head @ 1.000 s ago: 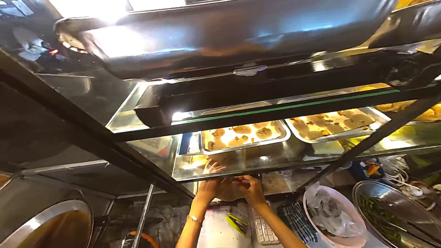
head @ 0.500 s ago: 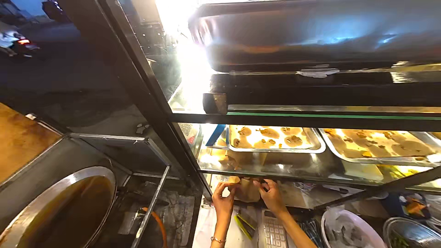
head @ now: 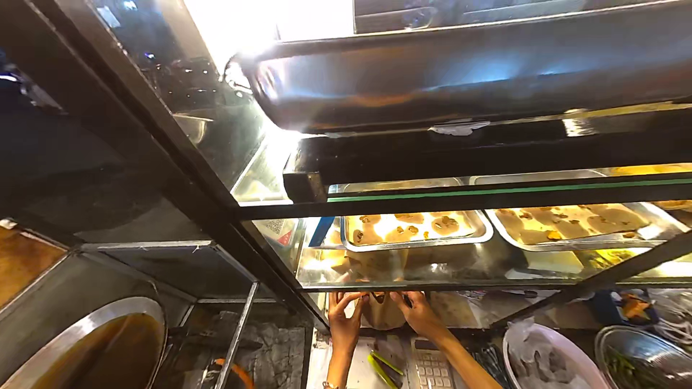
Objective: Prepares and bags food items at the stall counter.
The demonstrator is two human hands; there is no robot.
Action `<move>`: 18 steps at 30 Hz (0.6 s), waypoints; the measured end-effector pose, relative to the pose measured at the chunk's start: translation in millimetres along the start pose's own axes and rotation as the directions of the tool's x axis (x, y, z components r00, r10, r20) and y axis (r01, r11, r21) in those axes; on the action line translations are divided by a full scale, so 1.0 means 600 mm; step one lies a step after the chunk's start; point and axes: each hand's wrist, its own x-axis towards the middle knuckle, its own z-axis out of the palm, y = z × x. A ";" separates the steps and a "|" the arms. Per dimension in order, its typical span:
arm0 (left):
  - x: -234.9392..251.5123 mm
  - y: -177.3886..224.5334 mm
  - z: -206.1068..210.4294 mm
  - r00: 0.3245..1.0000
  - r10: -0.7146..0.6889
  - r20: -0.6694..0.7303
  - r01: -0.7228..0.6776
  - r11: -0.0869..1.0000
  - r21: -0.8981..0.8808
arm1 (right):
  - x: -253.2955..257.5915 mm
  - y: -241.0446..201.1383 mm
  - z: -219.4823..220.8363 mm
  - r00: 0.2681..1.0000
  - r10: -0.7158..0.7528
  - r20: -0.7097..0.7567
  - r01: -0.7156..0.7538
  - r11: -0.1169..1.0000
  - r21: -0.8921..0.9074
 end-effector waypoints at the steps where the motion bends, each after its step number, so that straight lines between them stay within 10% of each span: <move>1: 0.007 -0.005 -0.004 0.999 0.024 0.042 -0.025 0.999 0.027 | 0.003 0.001 -0.001 1.000 -0.018 0.023 0.018 1.000 0.002; 9: 0.022 0.004 -0.034 0.970 0.019 0.241 -0.018 1.000 -0.006 | -0.008 -0.001 -0.056 1.000 0.027 -0.006 -0.027 0.999 0.042; 18: 0.002 0.066 -0.018 0.921 -0.379 0.097 0.386 0.920 -0.073 | -0.016 -0.013 -0.034 0.977 0.204 -0.053 -0.189 0.960 0.206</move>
